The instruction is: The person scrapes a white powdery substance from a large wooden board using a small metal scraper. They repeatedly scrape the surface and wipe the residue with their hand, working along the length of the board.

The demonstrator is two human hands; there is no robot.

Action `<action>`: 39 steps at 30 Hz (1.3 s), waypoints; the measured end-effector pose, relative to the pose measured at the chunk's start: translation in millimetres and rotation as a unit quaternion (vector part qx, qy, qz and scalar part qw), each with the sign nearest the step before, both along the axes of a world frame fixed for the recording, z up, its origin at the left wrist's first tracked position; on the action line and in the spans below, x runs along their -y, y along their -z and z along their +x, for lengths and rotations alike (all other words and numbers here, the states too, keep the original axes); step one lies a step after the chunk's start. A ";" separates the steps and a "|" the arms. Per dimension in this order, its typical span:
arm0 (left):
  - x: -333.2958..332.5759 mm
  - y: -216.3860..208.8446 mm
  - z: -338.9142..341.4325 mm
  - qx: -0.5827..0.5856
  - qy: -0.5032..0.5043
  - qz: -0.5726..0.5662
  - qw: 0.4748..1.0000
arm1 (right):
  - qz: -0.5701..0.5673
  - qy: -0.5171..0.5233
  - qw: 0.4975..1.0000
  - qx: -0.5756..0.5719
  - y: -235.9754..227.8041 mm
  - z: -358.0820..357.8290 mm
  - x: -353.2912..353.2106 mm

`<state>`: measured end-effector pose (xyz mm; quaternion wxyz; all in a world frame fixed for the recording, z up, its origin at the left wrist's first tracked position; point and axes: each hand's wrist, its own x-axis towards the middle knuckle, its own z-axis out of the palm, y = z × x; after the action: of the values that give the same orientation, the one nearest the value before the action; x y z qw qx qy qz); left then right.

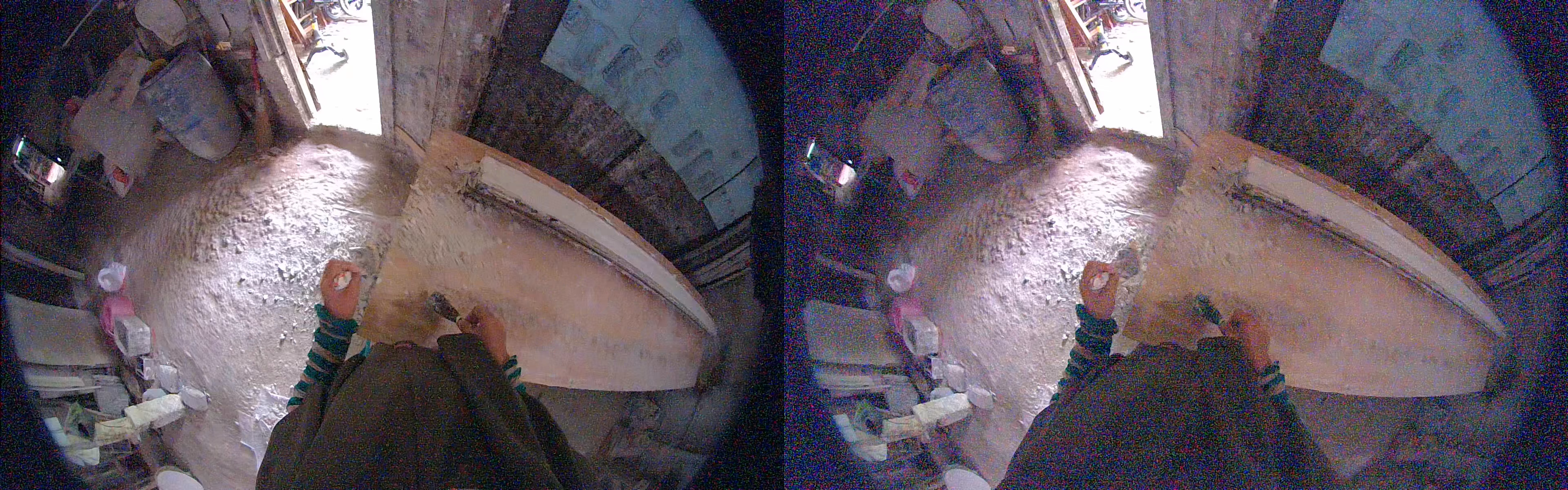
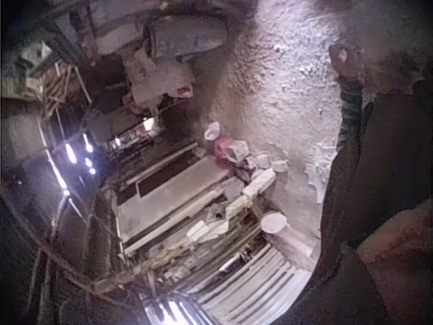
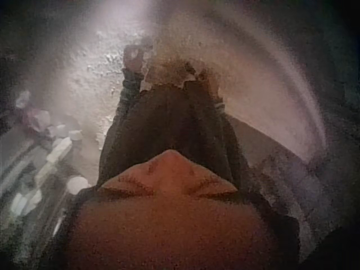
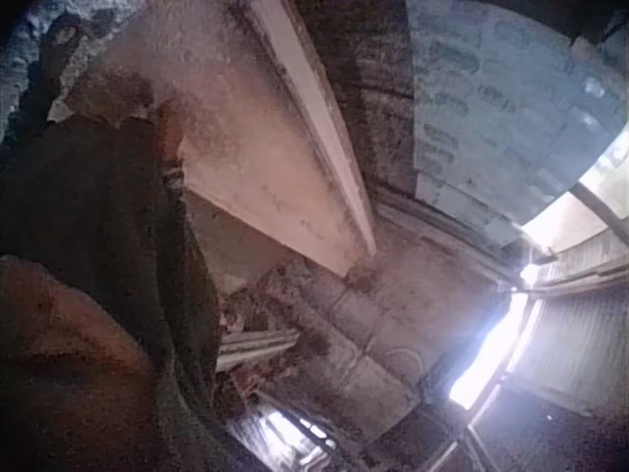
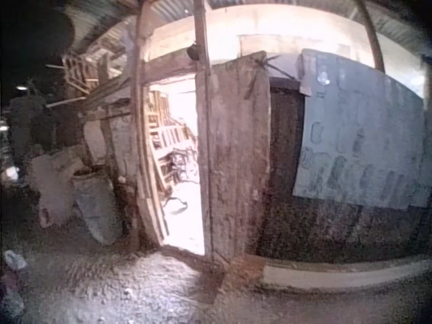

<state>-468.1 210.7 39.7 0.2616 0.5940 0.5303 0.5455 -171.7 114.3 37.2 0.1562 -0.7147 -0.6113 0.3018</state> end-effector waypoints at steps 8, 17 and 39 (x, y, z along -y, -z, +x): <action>24.2 12.6 43.8 -0.020 0.204 -0.163 0.965 | 0.003 0.120 0.988 0.094 -29.1 23.7 1.7; -4.9 18.2 -42.8 0.093 0.029 -0.085 0.992 | 0.052 0.195 0.976 0.077 -21.5 52.9 32.8; 39.0 57.2 -2.3 0.084 -0.017 -0.229 0.970 | 0.193 0.233 0.949 0.084 -20.3 174.6 118.8</action>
<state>-470.4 171.7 -17.5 0.4250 0.4610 0.6273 0.4619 2.9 -4.5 57.5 0.3055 -0.8160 -0.4854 0.0721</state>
